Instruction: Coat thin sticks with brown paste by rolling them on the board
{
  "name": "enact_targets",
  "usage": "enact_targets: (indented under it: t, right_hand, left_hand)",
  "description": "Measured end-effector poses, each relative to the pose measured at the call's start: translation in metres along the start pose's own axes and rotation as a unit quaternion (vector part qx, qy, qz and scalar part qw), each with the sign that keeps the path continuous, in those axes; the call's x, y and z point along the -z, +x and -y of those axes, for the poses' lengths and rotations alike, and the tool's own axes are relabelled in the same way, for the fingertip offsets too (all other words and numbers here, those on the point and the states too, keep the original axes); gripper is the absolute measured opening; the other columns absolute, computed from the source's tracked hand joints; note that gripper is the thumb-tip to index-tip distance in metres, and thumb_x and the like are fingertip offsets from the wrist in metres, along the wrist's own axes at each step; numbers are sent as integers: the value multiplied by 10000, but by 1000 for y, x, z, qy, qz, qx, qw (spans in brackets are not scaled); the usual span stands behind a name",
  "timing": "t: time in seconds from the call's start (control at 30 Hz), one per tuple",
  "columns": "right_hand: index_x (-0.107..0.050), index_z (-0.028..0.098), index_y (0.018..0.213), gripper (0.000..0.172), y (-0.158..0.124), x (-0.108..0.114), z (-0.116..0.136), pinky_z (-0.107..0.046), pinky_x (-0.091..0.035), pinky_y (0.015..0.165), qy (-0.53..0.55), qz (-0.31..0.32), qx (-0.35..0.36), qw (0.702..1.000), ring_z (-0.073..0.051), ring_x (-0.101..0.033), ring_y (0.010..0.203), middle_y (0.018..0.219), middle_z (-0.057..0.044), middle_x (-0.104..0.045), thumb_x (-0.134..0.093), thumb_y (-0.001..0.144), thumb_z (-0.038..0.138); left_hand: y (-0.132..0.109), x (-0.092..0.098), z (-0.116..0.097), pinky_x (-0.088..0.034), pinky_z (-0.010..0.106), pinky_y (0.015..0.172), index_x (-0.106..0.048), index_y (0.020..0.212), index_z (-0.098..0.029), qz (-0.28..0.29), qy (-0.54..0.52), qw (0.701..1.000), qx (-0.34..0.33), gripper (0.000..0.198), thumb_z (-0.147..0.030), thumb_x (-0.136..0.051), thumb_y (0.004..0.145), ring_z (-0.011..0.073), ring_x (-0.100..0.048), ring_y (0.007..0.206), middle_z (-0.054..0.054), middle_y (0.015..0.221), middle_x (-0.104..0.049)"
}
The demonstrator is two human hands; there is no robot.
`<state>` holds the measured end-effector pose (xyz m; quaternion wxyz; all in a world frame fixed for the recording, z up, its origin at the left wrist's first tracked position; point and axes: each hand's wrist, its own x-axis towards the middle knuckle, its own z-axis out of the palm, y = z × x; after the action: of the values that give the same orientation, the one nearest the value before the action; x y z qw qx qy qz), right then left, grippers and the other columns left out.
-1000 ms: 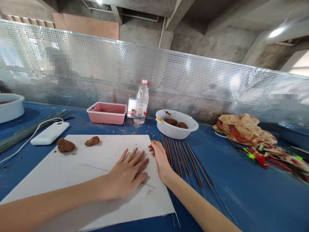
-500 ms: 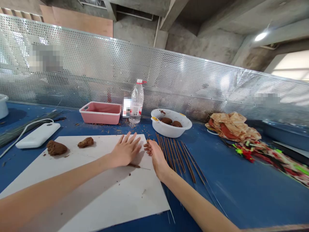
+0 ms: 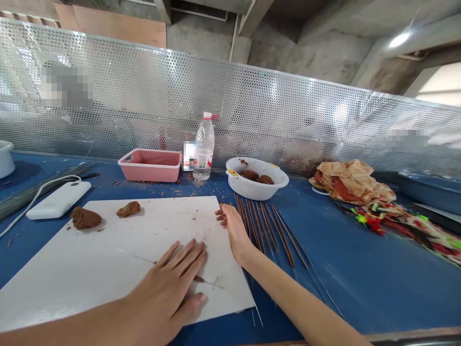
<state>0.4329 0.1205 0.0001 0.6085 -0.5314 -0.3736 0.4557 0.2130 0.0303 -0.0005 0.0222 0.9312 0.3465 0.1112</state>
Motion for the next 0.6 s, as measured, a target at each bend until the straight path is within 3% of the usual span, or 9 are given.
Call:
enact_targets:
  t: [0.1, 0.2, 0.33, 0.47, 0.6]
  right_hand:
    - [-672, 246, 856, 230, -1, 0, 0, -398, -488, 854, -3, 6, 2, 1000, -254, -640, 916, 970, -63, -735, -651, 888, 473]
    - [-685, 257, 848, 209, 0, -1, -1, -411, -493, 845, -4, 4, -1, 1000, -261, -645, 909, 962, -67, -737, -658, 889, 460]
    - [-681, 260, 841, 209, 3, 0, -2, -415, -497, 822, -2, -1, -3, 1000, -260, -658, 873, 934, -67, -744, -671, 874, 466]
    - [-679, 254, 866, 273, 3, 1, -2, -391, -505, 799, 0, -1, 2, 1000, -245, -670, 851, 925, -50, -745, -683, 838, 525]
    - [-683, 254, 872, 290, 2, 1, -2, -382, -508, 805, -4, 3, 5, 1000, -246, -677, 872, 934, -49, -748, -685, 821, 540]
  left_hand:
    - [-18, 0, -3, -365, 442, 1336, -23, 1741, -395, -8, -7, 1000, -16, 828, -520, -525, 1094, 259, -444, 1597, -26, 1772, -314]
    - [-12, -3, 2, -363, 445, 1334, -70, 1744, -384, 0, -4, 1000, -11, 781, -530, -494, 1105, 257, -451, 1593, -15, 1767, -336]
    - [26, -6, 18, -310, 516, 1352, -269, 1733, -295, 16, 6, 1000, 18, 662, -556, -369, 1133, 290, -361, 1639, 41, 1770, -350]
    - [66, -6, 38, -255, 601, 1353, -262, 1734, -181, 54, 34, 997, 47, 685, -528, -297, 1145, 345, -134, 1693, 104, 1820, -155]
    - [88, -8, 52, -277, 651, 1326, -363, 1702, -157, 55, 54, 996, 54, 628, -438, -366, 1140, 408, -138, 1677, 167, 1806, -210]
